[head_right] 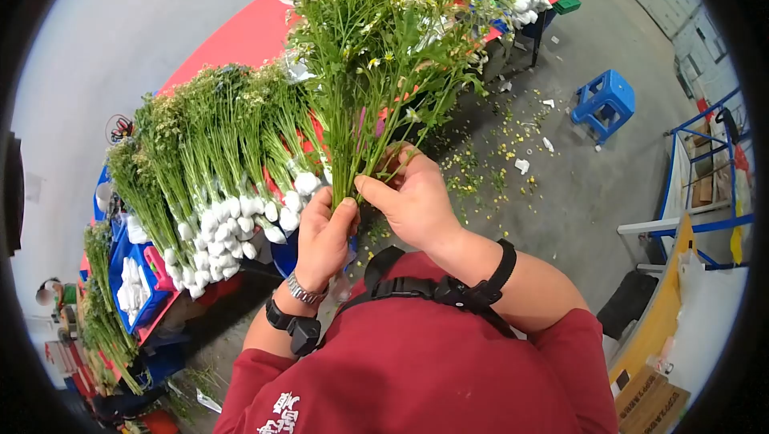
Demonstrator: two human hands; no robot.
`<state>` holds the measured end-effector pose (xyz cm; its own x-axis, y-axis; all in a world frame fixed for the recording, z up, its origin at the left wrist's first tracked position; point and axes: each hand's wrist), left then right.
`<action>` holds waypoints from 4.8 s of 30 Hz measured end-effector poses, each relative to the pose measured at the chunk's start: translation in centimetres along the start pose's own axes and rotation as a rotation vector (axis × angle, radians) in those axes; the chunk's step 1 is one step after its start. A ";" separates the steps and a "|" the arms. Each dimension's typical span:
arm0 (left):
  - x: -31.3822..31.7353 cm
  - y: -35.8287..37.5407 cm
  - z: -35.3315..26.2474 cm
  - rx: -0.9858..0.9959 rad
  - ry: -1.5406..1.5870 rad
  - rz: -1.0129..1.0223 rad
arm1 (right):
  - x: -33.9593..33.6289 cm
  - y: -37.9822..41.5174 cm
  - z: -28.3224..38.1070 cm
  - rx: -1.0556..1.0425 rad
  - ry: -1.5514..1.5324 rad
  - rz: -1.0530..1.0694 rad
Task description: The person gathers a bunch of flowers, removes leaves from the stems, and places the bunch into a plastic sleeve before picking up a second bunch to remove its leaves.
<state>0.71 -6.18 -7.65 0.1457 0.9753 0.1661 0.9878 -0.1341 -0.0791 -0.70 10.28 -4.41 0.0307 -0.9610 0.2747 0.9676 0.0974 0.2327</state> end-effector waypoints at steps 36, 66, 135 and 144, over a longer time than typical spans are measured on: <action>-6.7 -0.2 -2.8 -0.315 0.597 0.500 | 1.2 1.0 0.2 -0.021 -0.094 0.346; -1.6 2.3 -3.1 -0.322 0.527 0.466 | -3.9 3.2 2.7 -0.013 -0.047 0.490; 22.0 5.1 -4.0 -0.245 0.245 0.346 | -26.2 8.5 5.7 0.230 -0.637 0.945; 21.9 5.4 -3.6 -0.319 0.371 0.372 | -26.0 9.4 6.2 0.078 -0.333 0.686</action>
<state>9.41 13.82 -0.93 0.4364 0.7346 0.5195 0.8265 -0.5555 0.0913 6.09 37.75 -3.60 0.5294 -0.5511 0.6450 0.7379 0.6743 -0.0294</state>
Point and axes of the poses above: each hand's wrist, its own y-axis away from the middle knuckle, its own x-axis out of the palm, z = x × y, and after that the axes turned 12 degrees about x, right-handed
